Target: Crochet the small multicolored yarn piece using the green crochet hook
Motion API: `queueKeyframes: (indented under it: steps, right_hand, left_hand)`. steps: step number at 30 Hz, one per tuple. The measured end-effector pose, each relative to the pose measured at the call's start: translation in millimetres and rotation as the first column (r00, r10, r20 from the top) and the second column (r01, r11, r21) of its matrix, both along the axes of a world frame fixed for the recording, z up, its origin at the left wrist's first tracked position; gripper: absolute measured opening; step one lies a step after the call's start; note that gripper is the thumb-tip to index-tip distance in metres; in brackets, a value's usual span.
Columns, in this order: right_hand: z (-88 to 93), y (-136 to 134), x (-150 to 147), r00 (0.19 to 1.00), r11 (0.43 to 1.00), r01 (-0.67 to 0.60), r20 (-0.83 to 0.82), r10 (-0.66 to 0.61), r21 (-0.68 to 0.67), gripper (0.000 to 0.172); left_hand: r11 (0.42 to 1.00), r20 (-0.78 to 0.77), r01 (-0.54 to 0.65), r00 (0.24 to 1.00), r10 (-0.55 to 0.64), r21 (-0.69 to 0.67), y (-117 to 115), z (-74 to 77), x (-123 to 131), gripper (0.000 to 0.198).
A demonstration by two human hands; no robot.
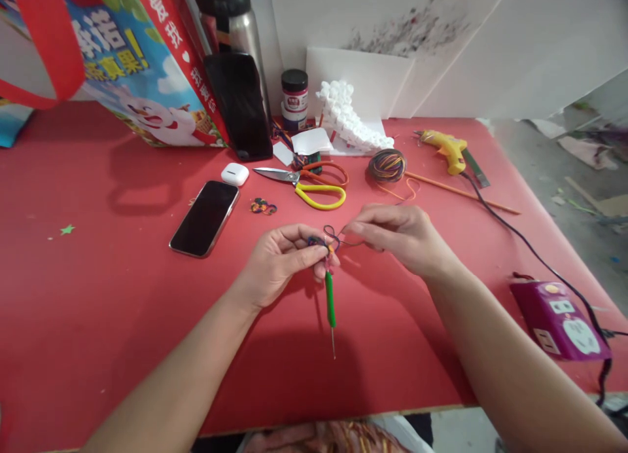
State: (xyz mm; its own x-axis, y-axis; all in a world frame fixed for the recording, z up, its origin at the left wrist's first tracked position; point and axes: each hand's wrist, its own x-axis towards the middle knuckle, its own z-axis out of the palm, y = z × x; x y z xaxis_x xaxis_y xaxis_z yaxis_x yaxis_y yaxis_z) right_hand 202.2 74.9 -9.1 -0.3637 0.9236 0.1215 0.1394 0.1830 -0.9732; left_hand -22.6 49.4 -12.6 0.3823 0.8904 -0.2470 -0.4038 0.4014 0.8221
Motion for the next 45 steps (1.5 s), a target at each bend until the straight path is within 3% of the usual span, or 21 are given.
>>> queueKeyframes:
  steps: [2,5,9,13,16,20,22,26,32,39,45]
  right_hand:
    - [-3.0,2.2,-8.7,0.996,0.993,-0.039,0.081,0.03,0.113,0.013]
    - [1.2,0.5,-21.2,0.986,0.926,-0.098,0.16,0.042,0.365,0.016]
    - [15.2,-11.7,-21.7,0.972,0.806,-0.109,0.232,-0.035,0.582,0.027]
    - [13.7,-32.0,-13.7,0.886,0.722,-0.105,0.394,-0.244,0.684,0.036]
    - [0.6,-45.8,-17.7,0.807,0.618,-0.221,0.497,-0.319,0.755,0.025]
    - [-12.2,-52.1,-29.7,0.773,0.533,-0.207,0.471,-0.426,0.821,0.019]
    - [-12.8,-50.7,-31.4,0.766,0.485,-0.189,0.437,-0.471,0.854,0.021]
    - [-10.2,-48.4,-27.5,0.754,0.408,-0.204,0.409,-0.515,0.89,0.005]
    - [-12.9,-53.5,-26.7,0.74,0.428,-0.193,0.417,-0.528,0.883,0.007]
    - [-12.4,-57.9,-30.5,0.757,0.503,-0.177,0.444,-0.48,0.846,0.013]
    - [-10.0,-60.2,-29.9,0.779,0.561,-0.156,0.45,-0.436,0.813,0.015]
  left_hand:
    - [0.998,-0.023,0.065,0.998,-0.066,-0.019,-2.4,-1.2,1.4,0.025]
    - [0.992,-0.049,0.113,0.992,-0.116,-0.06,-2.7,-3.5,3.3,0.027]
    - [0.997,-0.033,0.022,0.999,-0.025,-0.08,3.0,-3.9,1.6,0.028]
    - [0.983,0.046,-0.122,0.991,0.13,-0.136,7.5,-3.1,-2.8,0.027]
    - [0.969,0.053,-0.191,0.978,0.201,-0.157,6.9,-2.1,-3.0,0.025]
    - [0.969,0.006,-0.225,0.974,0.227,-0.105,3.8,0.0,1.8,0.023]
    - [0.971,-0.006,-0.233,0.973,0.233,-0.054,2.1,0.0,4.1,0.023]
    - [0.968,-0.082,-0.251,0.964,0.252,0.022,-1.1,-3.3,5.1,0.019]
    - [0.965,-0.118,-0.246,0.96,0.256,0.094,-5.3,-7.1,3.9,0.009]
    - [0.931,-0.202,-0.313,0.915,0.348,0.189,-6.8,-6.6,6.0,0.006]
    - [0.914,-0.294,-0.3,0.879,0.376,0.271,-4.4,-4.9,5.3,0.007]
